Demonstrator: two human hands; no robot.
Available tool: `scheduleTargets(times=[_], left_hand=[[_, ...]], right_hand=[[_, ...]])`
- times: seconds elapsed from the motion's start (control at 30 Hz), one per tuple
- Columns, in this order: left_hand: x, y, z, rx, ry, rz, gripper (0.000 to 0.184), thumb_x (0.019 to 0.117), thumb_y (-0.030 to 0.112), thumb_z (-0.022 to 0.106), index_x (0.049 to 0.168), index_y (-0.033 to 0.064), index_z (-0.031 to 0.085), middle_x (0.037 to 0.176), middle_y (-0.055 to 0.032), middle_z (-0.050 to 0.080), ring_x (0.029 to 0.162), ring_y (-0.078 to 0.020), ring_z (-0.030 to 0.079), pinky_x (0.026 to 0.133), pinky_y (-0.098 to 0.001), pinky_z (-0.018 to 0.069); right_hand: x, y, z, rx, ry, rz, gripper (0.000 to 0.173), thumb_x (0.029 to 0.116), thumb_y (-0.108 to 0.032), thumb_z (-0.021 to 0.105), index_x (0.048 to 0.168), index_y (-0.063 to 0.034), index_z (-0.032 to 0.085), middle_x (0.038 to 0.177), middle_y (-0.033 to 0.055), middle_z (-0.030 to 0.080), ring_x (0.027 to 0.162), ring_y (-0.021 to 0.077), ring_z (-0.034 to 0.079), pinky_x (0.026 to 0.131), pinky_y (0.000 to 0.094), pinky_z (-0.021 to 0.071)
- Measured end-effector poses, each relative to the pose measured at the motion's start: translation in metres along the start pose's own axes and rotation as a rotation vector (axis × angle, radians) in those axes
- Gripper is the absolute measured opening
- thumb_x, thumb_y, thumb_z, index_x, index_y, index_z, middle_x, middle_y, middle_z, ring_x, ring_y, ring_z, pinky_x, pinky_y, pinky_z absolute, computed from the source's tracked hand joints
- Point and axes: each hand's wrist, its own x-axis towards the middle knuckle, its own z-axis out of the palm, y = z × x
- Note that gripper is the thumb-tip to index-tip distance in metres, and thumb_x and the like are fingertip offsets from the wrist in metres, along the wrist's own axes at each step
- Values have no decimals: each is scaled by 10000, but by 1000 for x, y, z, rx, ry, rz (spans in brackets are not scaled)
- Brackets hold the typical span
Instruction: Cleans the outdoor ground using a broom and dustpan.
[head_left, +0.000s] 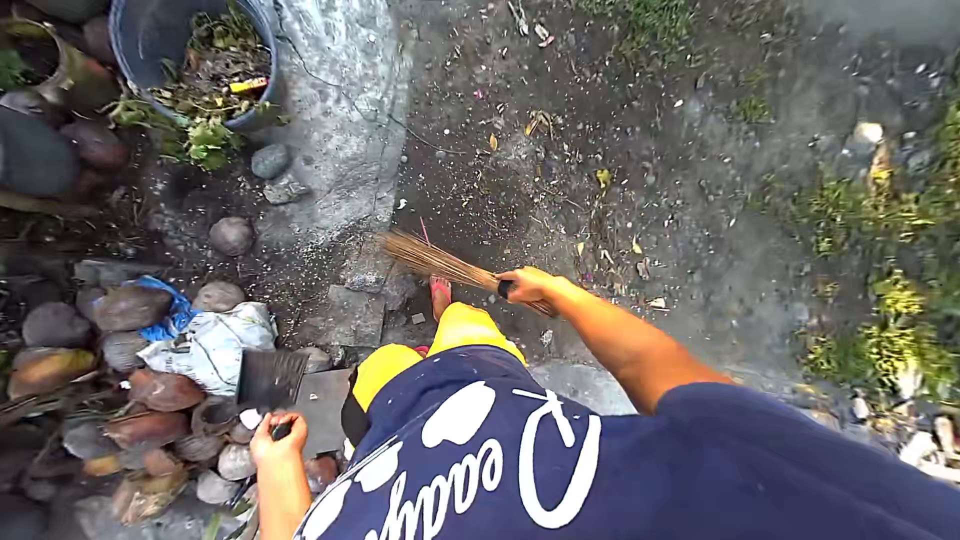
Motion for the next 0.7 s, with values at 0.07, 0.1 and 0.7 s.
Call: scheduleTargets(times=[0.07,0.1,0.7], left_hand=[[-1,-11,38,128,-48,-123,219,1062,255,439,855,200,483,588,65,469,439,-35,475,433,-161,454],[-1,-17,58,199,-77,-172,217,1066,269,441,867,196,488,585,61,469,431,-37,469,420,-164,442],[8,-268,326,506,-174,-484,156,1046,241,410,922,155,451,676,6,460,490,-73,458,461,-184,424]], right_hand=[[-14,39,23,148,89,-41,726,875,-225,791,1535,-232,490,1245,217,686,1137,414,654,986,647,486],[-26,44,30,232,81,-11,731,897,-237,786,1551,-229,461,1267,230,669,1154,425,641,1000,653,472],[-72,17,106,711,167,293,823,872,-390,728,1599,-245,371,1300,168,669,1157,334,664,1015,575,504]])
